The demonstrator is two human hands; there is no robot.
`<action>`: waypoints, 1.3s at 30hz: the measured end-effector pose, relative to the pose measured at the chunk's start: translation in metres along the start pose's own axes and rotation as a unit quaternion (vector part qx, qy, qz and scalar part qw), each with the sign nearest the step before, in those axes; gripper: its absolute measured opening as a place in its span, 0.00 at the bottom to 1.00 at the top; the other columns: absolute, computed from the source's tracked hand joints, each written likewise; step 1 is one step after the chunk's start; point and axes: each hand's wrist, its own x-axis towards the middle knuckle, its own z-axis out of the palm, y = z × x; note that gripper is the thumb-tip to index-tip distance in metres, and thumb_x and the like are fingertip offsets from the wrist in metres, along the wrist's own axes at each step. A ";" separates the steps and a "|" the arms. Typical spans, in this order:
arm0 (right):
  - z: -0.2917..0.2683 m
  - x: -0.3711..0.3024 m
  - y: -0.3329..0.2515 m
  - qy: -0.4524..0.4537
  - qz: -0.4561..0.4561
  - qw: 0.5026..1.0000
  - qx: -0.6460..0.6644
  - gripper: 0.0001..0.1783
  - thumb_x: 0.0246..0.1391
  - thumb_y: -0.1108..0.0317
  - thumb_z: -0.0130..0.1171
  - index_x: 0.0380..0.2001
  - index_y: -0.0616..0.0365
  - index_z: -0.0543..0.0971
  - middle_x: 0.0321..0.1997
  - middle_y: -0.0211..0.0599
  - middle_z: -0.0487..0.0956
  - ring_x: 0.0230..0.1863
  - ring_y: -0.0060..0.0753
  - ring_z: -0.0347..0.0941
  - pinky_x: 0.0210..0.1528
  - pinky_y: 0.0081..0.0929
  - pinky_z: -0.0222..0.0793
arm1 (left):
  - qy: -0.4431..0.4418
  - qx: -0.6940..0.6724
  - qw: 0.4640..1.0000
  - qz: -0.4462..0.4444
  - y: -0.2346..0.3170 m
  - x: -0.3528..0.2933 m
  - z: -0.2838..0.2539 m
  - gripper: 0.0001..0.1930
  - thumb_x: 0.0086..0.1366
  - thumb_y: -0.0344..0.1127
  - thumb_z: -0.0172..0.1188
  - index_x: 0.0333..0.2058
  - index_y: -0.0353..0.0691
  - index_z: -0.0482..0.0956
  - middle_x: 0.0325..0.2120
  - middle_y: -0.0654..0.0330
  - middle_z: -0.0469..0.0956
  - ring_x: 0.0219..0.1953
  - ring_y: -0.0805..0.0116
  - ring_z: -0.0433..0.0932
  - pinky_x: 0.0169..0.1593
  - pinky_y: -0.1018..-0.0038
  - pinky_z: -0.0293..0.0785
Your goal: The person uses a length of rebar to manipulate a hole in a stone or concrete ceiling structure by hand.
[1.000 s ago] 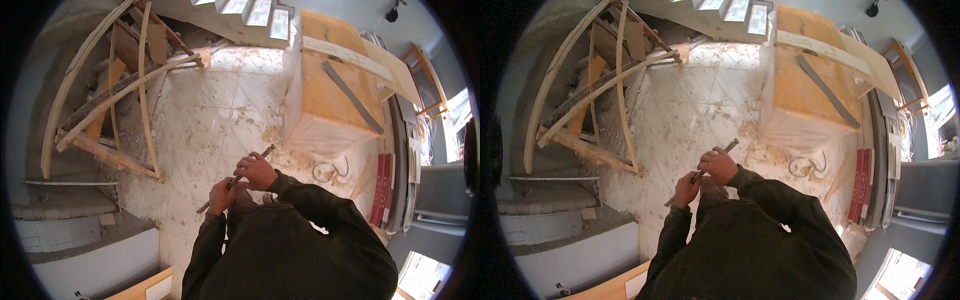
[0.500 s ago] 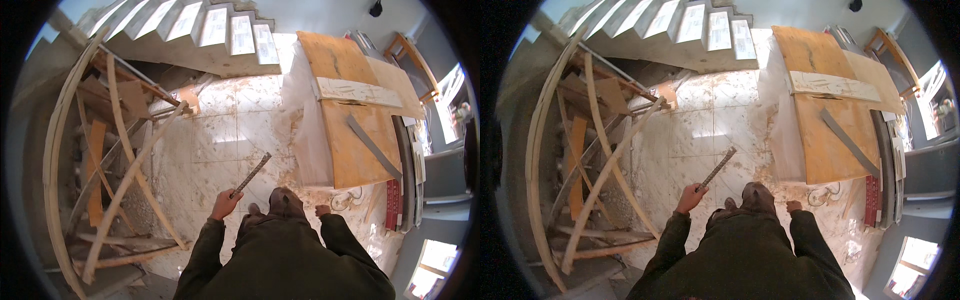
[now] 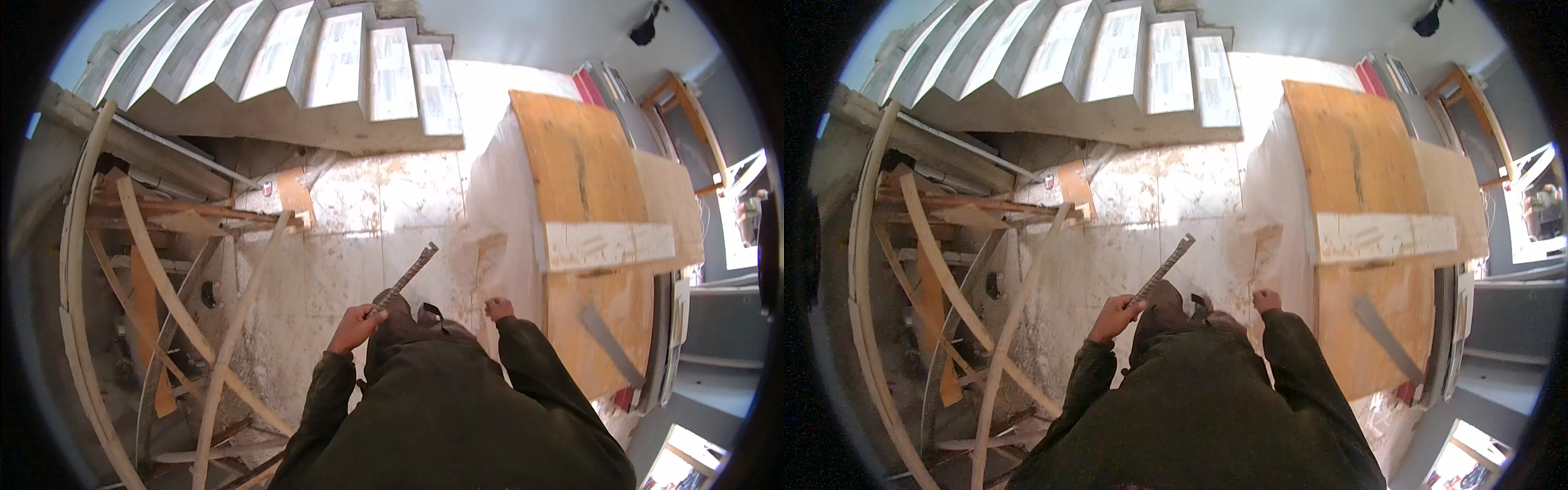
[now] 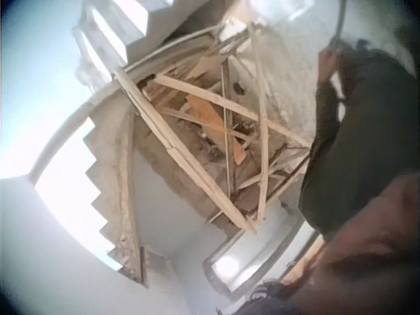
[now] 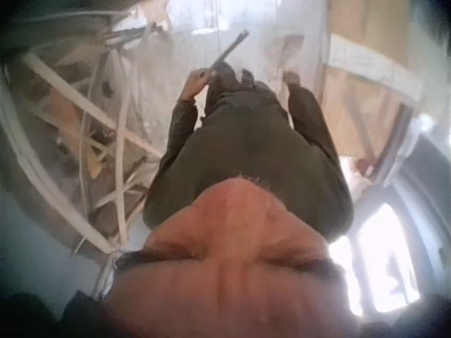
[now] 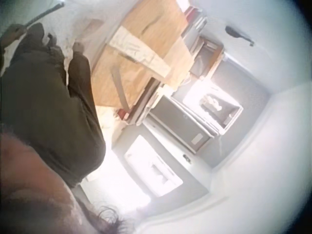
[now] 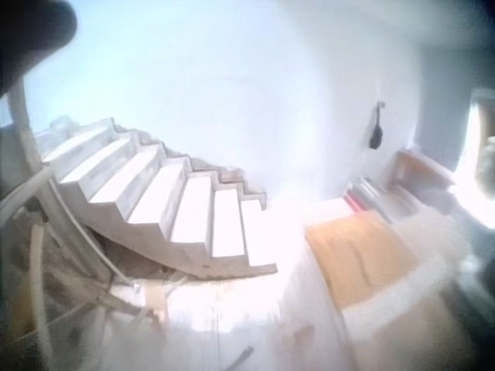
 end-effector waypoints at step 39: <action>-0.305 0.696 -0.937 -0.109 -0.340 0.931 -0.082 0.11 0.53 0.64 0.53 0.32 0.63 0.76 0.22 0.27 0.73 0.24 0.18 0.66 0.28 0.17 0.64 | 0.143 0.201 0.968 -0.048 0.560 0.733 -0.329 0.16 0.54 0.48 0.56 0.33 0.42 0.79 0.29 0.50 0.77 0.35 0.50 0.76 0.39 0.60 0.70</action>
